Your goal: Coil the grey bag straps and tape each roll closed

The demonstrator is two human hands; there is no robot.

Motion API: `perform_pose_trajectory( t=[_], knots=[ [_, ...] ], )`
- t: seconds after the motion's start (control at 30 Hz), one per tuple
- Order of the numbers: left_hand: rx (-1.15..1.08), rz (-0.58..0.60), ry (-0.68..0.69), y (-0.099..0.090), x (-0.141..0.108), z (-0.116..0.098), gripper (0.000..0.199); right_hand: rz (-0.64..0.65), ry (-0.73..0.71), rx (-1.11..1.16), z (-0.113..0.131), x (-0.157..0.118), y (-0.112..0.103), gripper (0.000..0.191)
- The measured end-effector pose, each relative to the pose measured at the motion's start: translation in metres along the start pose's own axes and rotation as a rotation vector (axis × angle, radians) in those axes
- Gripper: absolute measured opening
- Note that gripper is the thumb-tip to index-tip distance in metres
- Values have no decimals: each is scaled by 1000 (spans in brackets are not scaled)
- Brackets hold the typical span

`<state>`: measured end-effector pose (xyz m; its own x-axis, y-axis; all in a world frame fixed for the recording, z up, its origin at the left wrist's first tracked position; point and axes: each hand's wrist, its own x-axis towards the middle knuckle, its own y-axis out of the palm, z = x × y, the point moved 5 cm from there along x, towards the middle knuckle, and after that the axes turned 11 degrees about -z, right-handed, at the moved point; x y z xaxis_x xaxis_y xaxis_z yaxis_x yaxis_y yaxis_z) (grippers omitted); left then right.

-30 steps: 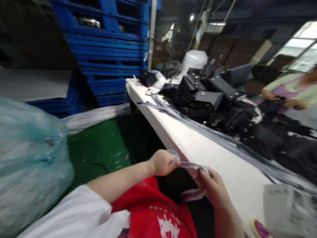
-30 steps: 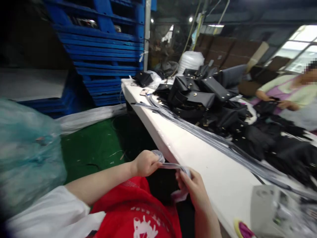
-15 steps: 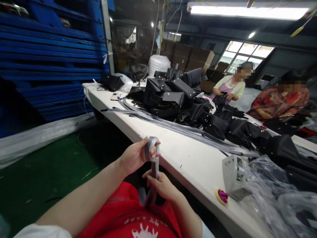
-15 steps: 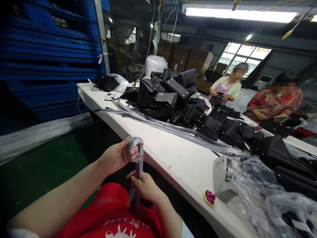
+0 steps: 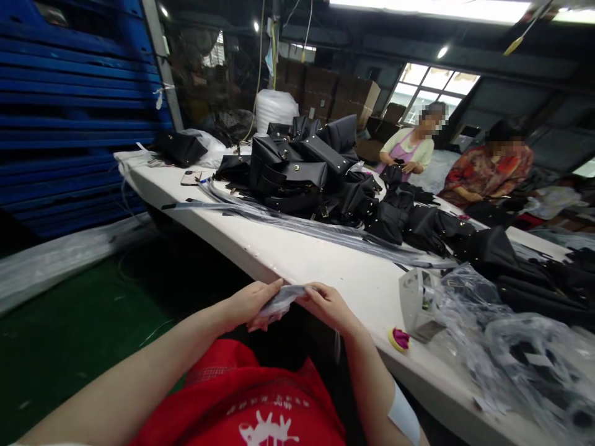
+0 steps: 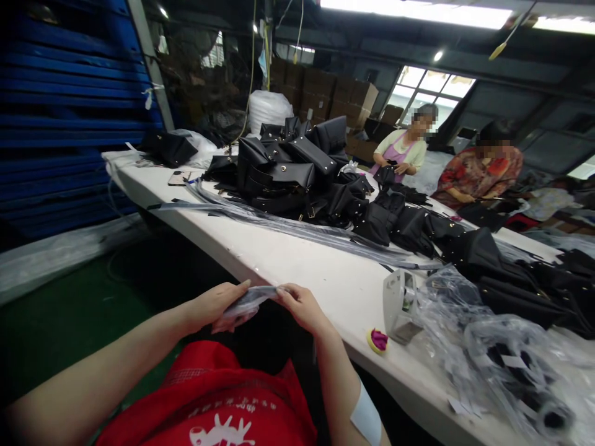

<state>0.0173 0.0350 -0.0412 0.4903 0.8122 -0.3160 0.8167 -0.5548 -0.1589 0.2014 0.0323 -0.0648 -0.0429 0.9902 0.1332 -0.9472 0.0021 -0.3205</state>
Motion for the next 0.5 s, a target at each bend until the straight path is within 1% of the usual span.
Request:
perform_pose_trajectory(
  t=[0.07, 0.13, 0.2, 0.27, 0.33, 0.37, 0.4, 0.43, 0.47, 0.5],
  knots=[
    [-272, 61, -126, -3, 0, 0, 69, -8, -17, -6, -2, 0, 1, 36],
    [-486, 83, -188, -10, -1, -2, 68, 21, -16, 23, -3, -2, 5, 36],
    [-630, 85, -206, -17, 0, -7, 69, 89, 2, 85, -4, -6, 12, 36],
    [-746, 71, -185, -25, 1, -16, 67, 129, 20, 114, -4, -10, 23, 37],
    [-874, 18, -92, -34, 6, -27, 62, 120, 48, 102, -1, -16, 35, 37],
    [-925, -36, -8, -39, 9, -32, 58, 134, 76, 108, 1, -21, 43, 35],
    [-950, -124, 101, -44, 12, -36, 54, 182, 113, 131, 4, -26, 53, 34],
    [-921, -245, 228, -50, 13, -38, 50, 254, 153, 175, 9, -33, 62, 34],
    [-814, -380, 361, -53, 13, -38, 48, 340, 188, 240, 15, -40, 70, 37],
    [-632, -505, 486, -53, 12, -36, 47, 420, 216, 319, 23, -47, 75, 39]
  ],
)
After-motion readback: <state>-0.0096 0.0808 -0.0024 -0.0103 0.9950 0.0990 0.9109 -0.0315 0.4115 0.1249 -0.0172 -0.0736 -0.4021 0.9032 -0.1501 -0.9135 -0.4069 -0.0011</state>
